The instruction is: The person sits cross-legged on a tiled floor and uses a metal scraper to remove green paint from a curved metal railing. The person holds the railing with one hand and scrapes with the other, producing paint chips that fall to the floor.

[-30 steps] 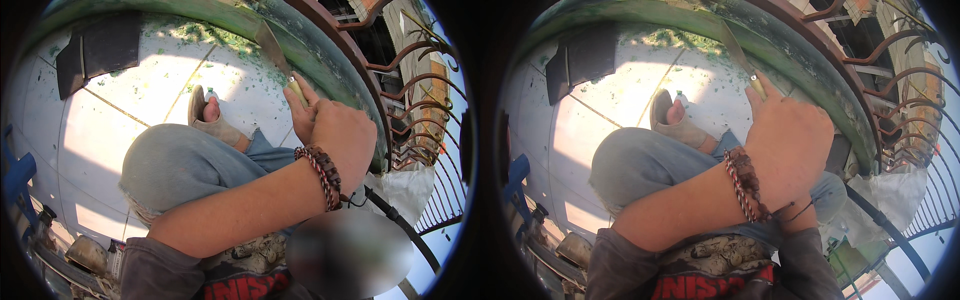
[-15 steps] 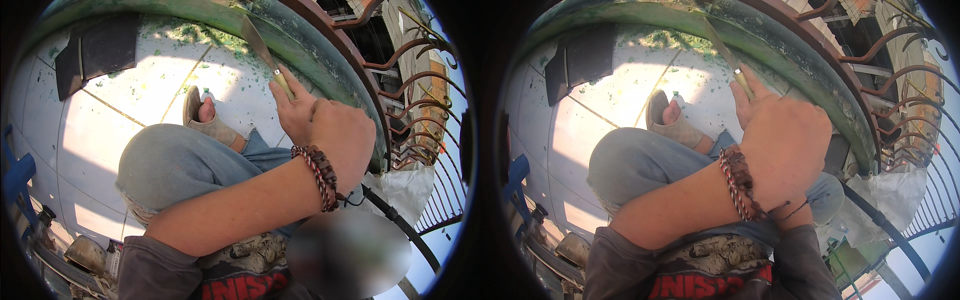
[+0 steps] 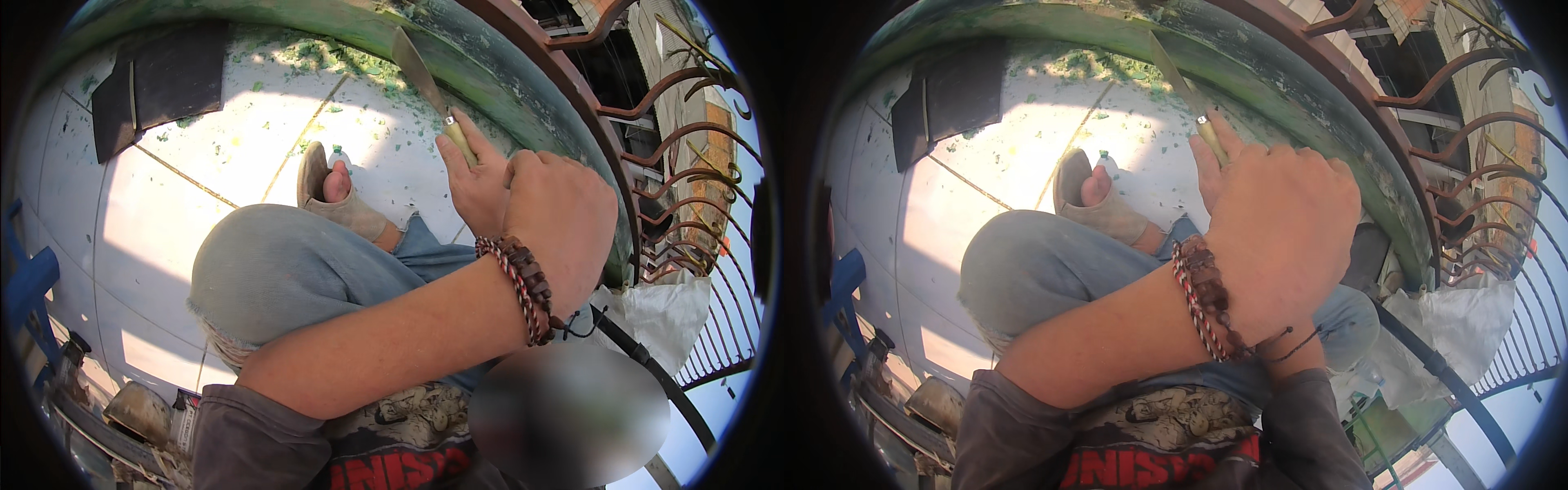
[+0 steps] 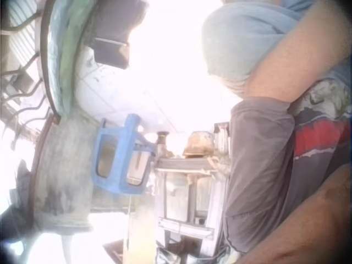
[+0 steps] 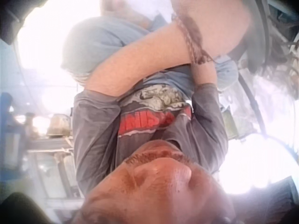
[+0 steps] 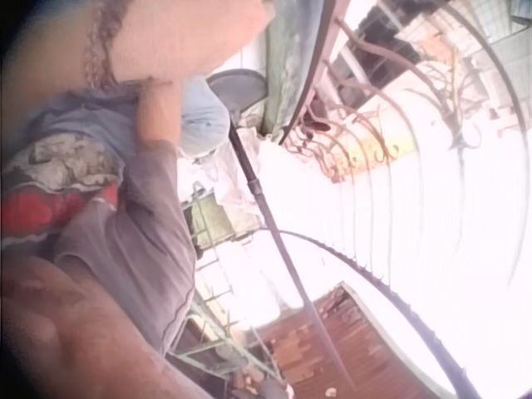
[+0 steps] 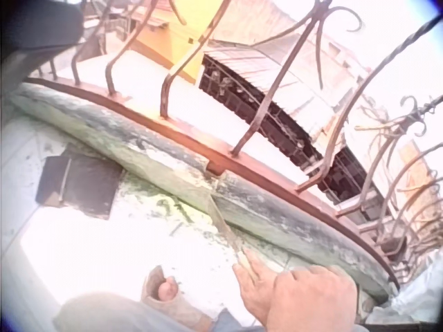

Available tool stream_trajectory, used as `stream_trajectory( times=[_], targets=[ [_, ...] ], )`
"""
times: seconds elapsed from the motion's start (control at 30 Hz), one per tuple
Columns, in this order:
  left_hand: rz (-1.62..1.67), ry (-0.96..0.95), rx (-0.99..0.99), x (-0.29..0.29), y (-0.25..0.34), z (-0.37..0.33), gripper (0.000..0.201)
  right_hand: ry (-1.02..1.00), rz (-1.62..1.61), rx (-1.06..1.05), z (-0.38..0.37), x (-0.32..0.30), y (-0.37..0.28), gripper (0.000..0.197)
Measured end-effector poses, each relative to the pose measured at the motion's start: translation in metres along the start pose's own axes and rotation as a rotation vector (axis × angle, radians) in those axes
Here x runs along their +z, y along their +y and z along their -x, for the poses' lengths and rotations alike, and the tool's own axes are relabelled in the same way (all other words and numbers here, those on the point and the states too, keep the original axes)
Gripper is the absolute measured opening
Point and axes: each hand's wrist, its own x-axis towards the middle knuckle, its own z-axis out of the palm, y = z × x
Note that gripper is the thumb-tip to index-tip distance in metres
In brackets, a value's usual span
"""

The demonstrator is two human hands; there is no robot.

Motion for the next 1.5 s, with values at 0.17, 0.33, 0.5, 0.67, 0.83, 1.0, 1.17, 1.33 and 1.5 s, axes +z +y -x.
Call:
stream_trajectory(
  times=[0.17,0.33,0.5,0.67,0.83,1.0,1.17,1.33,1.5],
  targets=[
    [-0.039,0.105,-0.052,0.012,-0.007,0.001,0.022,0.033,-0.139,-0.024,0.025,-0.017,0.022,0.039],
    [-0.006,0.113,-0.033,0.017,0.000,0.000,0.027,0.043,-0.102,-0.033,0.022,-0.008,0.023,0.039],
    [-0.018,0.088,-0.027,0.017,-0.005,-0.001,0.031,0.073,-0.177,-0.050,0.033,-0.020,0.031,0.038],
    [-0.017,0.042,-0.022,0.016,-0.006,0.000,0.035,0.064,-0.171,-0.060,0.031,-0.014,0.032,0.038],
    [-0.010,-0.037,-0.012,0.012,-0.005,-0.001,0.039,0.092,-0.205,-0.101,0.034,-0.020,0.042,0.037],
    [0.016,-0.284,-0.025,0.002,-0.012,-0.008,0.043,0.082,-0.238,-0.113,0.030,-0.018,0.042,0.036],
    [0.336,0.258,-0.115,0.033,-0.017,-0.011,0.047,0.114,-0.255,-0.166,0.028,-0.028,0.052,0.036],
    [0.556,0.518,-0.377,0.082,-0.046,-0.029,0.078,0.113,-0.340,-0.321,0.003,-0.007,0.070,0.035],
    [0.857,0.470,-0.495,0.102,-0.051,-0.048,0.089,0.009,-0.304,-0.214,0.000,-0.010,0.055,0.027]
  ],
)
